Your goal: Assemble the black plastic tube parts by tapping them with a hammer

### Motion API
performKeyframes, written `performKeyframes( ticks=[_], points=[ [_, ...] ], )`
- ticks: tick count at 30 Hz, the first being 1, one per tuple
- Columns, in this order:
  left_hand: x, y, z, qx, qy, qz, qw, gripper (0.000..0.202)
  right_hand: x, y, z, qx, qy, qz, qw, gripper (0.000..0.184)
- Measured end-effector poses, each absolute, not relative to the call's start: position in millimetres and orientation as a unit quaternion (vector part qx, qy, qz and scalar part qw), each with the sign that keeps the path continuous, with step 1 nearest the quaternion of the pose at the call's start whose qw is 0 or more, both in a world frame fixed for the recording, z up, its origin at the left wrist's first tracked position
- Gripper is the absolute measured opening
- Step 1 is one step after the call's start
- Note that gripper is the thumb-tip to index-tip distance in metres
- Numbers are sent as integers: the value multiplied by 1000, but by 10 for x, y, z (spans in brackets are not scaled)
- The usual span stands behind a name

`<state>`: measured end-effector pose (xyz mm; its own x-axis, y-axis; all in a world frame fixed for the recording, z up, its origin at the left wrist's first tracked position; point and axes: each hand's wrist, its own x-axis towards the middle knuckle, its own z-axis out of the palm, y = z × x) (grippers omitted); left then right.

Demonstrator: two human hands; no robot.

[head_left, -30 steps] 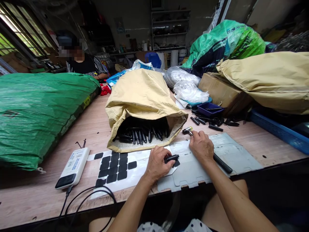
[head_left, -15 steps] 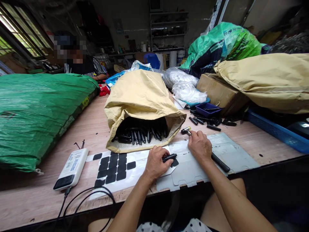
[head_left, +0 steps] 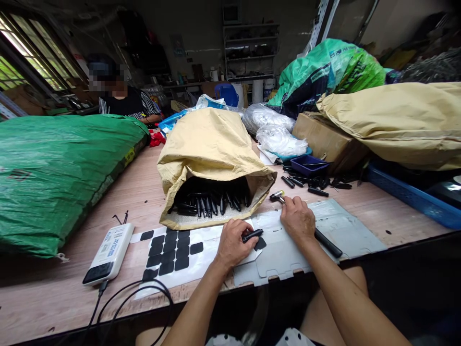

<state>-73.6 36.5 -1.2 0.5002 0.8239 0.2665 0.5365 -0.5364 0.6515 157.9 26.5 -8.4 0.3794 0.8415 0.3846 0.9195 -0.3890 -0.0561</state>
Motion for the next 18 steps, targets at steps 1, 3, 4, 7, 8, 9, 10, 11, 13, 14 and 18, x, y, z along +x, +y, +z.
performKeyframes(
  ticks=[1,3,4,7,8,9,10,11,13,14,18],
  points=[
    [-735,370,-17,829,411,285,251,15,1588,273,-74,-820,-539,-141,130,33],
    [-734,378,-23,830,410,285,249,16,1626,287,-32,-821,-544,-113,131,33],
    [-735,381,-23,830,410,285,248,17,1653,289,2,-823,-544,-92,136,34],
    [-735,383,-16,829,411,285,251,18,1728,230,134,-832,-523,-39,182,35],
    [-736,383,-13,828,411,285,254,17,1737,183,179,-832,-514,-30,207,36],
    [-736,383,-10,826,412,285,257,17,1731,122,217,-828,-508,-22,236,37],
    [-736,384,-8,825,413,286,259,16,1709,49,247,-819,-507,-13,269,37],
    [-736,385,-7,824,413,286,262,15,1671,-32,267,-804,-512,0,301,37],
    [-735,389,-8,822,414,285,266,14,1555,-202,276,-763,-531,46,365,36],
    [-735,392,-9,822,415,284,268,14,1483,-284,269,-746,-538,71,387,36],
    [-737,398,-15,820,416,283,273,14,1190,-522,227,-684,-580,123,426,35]
  ],
)
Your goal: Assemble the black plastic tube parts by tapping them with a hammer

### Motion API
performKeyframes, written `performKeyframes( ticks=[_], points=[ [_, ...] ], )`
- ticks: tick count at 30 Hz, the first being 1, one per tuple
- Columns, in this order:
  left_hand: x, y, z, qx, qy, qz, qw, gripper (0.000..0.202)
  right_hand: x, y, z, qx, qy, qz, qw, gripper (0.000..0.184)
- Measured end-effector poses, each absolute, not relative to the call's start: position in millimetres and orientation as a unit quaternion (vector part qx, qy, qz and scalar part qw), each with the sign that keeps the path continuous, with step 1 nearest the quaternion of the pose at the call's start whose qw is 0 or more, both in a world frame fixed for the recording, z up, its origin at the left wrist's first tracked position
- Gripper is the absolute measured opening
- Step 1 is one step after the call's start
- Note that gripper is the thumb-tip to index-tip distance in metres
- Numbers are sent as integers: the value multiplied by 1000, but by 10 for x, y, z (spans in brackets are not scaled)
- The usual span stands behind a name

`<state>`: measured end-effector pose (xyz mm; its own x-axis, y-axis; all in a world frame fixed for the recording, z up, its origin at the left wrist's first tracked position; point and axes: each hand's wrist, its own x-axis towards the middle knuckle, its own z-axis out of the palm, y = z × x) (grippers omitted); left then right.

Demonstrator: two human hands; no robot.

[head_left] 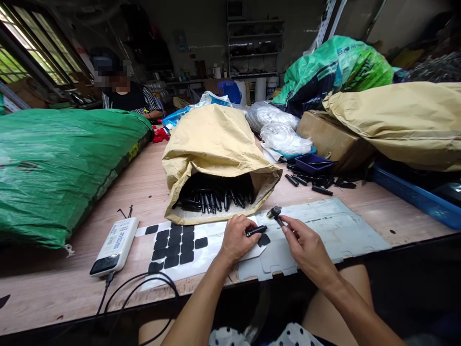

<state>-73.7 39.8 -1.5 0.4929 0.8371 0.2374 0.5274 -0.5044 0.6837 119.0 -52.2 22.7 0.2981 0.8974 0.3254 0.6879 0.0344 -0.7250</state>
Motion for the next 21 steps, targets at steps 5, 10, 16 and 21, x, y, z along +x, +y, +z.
performKeyframes(
  ticks=[5,10,16,21],
  points=[
    [-748,393,1,819,413,283,281,12,1004,-632,204,-662,-612,111,419,34],
    [-748,395,8,816,416,280,288,11,999,-660,210,-673,-622,108,385,34],
    [-746,399,-6,816,414,285,287,12,867,-675,225,-651,-643,101,391,34],
    [-748,388,10,816,413,284,287,11,883,-671,178,-657,-650,113,363,35]
  ],
)
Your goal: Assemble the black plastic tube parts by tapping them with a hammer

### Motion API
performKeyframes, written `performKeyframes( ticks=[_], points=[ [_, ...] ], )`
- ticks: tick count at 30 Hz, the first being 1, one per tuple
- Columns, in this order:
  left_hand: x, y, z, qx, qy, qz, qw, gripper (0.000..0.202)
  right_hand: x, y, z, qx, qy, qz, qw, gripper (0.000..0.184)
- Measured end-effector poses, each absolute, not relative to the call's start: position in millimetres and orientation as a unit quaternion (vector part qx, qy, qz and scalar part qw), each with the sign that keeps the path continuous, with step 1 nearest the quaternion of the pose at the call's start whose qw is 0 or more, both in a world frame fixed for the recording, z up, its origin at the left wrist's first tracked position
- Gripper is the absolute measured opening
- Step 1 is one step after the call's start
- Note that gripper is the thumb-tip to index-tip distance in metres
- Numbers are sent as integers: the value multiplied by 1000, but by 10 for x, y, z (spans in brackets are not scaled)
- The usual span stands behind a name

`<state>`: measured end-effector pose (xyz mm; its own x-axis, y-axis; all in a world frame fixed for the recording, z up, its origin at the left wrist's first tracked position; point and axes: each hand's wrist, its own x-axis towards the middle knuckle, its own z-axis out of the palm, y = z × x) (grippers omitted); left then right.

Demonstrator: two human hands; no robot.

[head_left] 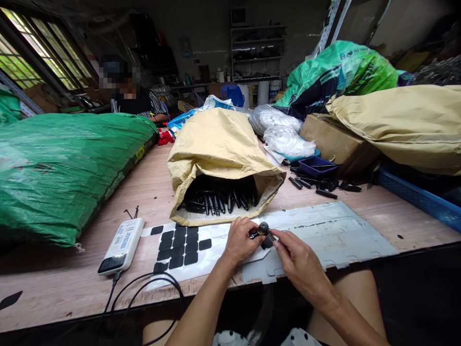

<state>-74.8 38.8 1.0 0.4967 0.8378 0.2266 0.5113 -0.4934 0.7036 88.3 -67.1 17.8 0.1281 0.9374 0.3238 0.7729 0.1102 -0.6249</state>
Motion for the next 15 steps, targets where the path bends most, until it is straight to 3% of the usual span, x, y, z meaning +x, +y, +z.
performKeyframes(
  ticks=[5,10,15],
  points=[
    [-738,378,-4,821,413,287,271,16,1281,-516,273,-723,-586,40,365,34],
    [-727,391,-1,819,421,280,271,14,1686,-170,213,-812,-534,-50,228,33],
    [-744,403,14,822,419,270,277,11,1773,154,45,-818,-548,-66,161,36]
  ],
)
